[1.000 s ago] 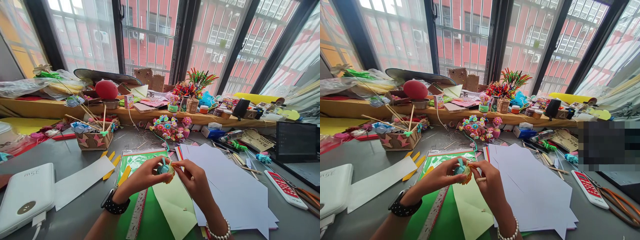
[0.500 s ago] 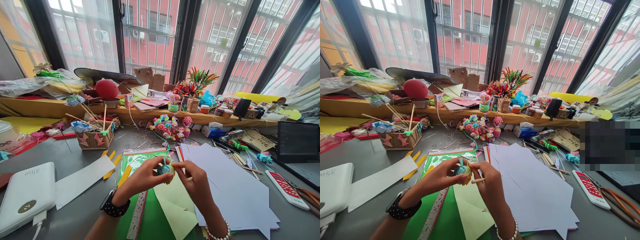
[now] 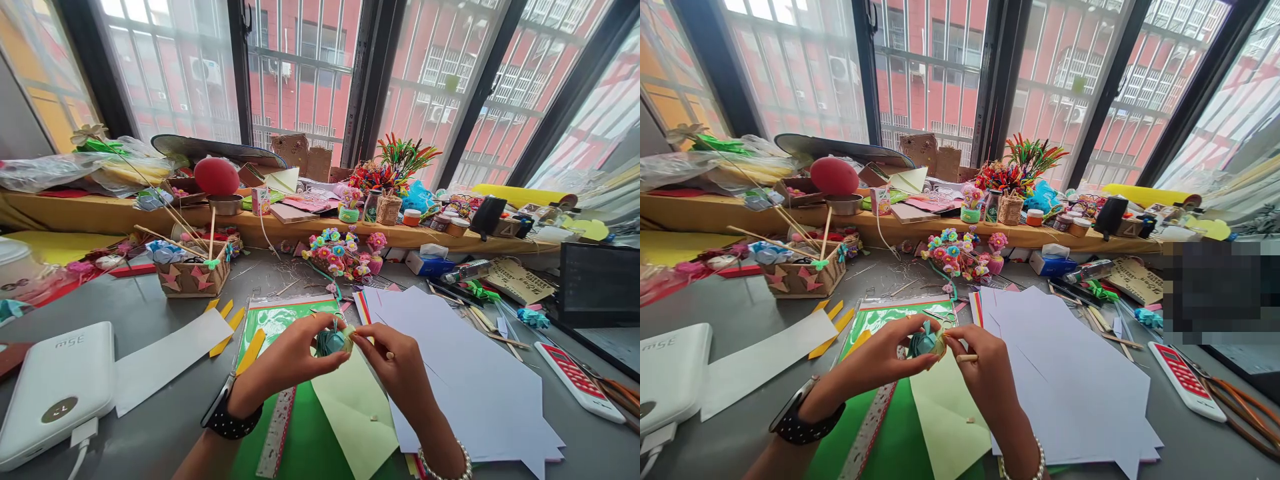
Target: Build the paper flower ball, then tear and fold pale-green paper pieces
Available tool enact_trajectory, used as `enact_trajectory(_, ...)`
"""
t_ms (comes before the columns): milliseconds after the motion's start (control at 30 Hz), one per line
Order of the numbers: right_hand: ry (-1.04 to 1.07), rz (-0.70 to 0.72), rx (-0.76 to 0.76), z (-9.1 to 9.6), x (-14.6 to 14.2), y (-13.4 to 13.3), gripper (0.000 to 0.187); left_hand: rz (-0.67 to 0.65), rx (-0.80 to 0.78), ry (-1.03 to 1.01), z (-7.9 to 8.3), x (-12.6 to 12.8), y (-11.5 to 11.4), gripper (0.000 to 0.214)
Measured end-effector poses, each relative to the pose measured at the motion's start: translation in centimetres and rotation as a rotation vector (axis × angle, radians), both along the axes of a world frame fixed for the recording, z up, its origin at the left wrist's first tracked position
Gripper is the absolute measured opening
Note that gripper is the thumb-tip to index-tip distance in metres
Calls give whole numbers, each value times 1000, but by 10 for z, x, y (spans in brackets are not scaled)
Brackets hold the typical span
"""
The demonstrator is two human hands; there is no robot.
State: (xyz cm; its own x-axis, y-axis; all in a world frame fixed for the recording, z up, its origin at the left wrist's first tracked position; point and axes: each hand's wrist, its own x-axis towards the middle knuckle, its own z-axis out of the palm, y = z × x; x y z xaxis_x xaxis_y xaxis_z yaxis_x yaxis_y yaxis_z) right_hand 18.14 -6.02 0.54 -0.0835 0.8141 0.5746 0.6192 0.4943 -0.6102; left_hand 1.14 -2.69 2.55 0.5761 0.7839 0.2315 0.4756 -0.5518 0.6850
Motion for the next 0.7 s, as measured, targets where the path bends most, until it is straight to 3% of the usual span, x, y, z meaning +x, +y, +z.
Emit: enact_trajectory(700,-16,-76,156,-9,-7,1,13,60,7,-10,2,3,-3,34)
